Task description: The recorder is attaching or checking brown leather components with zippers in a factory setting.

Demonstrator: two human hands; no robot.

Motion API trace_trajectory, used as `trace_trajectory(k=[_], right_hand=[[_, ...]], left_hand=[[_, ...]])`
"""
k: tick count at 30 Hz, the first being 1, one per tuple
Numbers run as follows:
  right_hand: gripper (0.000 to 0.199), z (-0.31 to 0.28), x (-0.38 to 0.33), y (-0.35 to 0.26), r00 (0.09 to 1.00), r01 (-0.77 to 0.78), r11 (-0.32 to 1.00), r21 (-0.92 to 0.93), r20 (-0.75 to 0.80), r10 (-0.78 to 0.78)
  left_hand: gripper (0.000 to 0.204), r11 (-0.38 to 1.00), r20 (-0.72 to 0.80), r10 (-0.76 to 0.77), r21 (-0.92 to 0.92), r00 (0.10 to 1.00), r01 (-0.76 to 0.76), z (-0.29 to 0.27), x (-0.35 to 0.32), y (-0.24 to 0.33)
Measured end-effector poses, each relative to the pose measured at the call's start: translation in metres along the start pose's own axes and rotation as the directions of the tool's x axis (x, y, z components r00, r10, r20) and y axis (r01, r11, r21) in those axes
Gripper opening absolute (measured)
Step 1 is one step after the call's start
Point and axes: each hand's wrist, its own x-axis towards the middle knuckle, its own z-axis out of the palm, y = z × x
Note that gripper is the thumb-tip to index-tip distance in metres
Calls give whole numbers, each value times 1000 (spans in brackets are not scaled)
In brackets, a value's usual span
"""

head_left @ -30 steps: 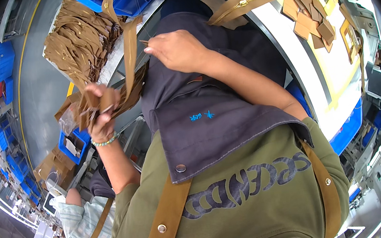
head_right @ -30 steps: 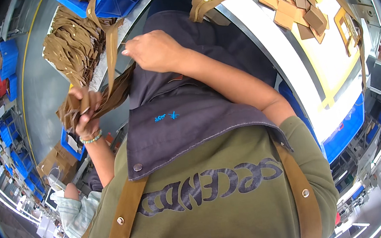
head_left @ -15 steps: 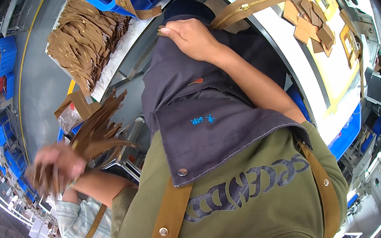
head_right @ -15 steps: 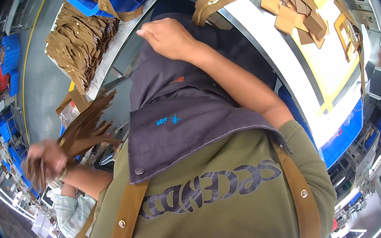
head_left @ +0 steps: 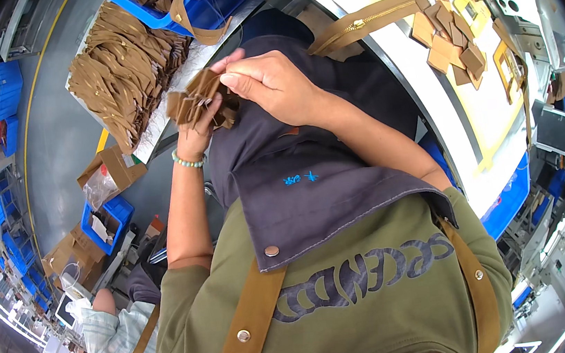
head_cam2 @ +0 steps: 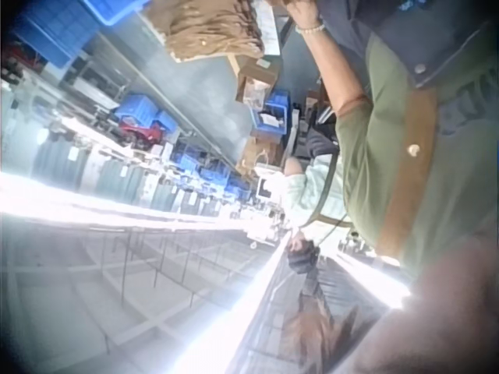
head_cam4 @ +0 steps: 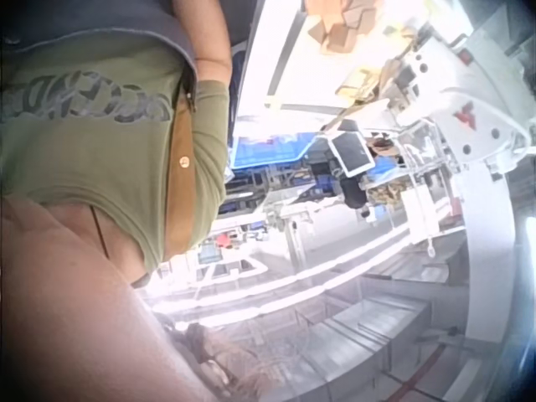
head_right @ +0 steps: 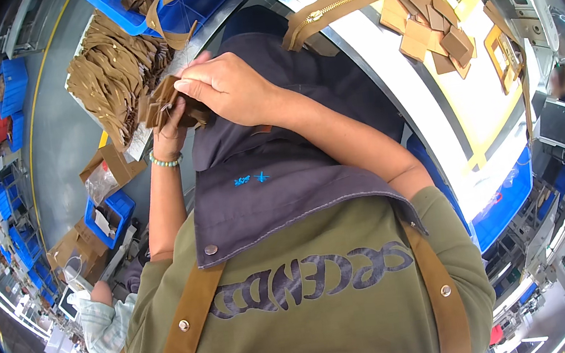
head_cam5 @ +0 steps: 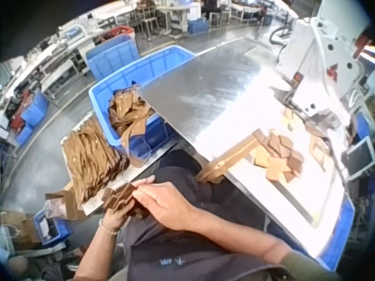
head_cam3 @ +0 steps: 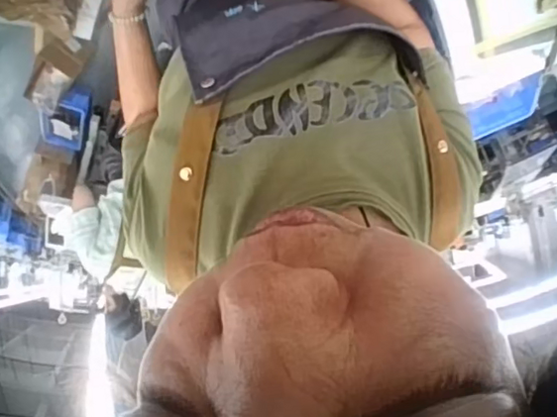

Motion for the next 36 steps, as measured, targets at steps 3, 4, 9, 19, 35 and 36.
trace_trajectory(k=[3,4,9,19,35,36], right_hand=[[35,0,3,4,997,-55,994,99,51,51],[35,0,3,3,986,-155,972,177,83,142],[35,-9,3,8,977,-116,984,138,194,88],[40,-2,-4,31,955,-266,915,305,213,207],[31,18,-15,33,929,243,830,-501,368,-50],[32,20,-15,33,946,223,826,-518,318,-56]], left_hand=[[49,996,64,-76,-33,995,79,-14,0,-18],[50,989,110,-138,-43,984,143,-15,1,-17],[33,947,237,-51,-297,970,122,-7,-11,25],[53,965,238,-127,256,963,64,-73,-86,41],[44,909,-3,178,384,984,-163,-56,-56,41],[42,890,10,240,397,971,-224,-55,-53,42]])
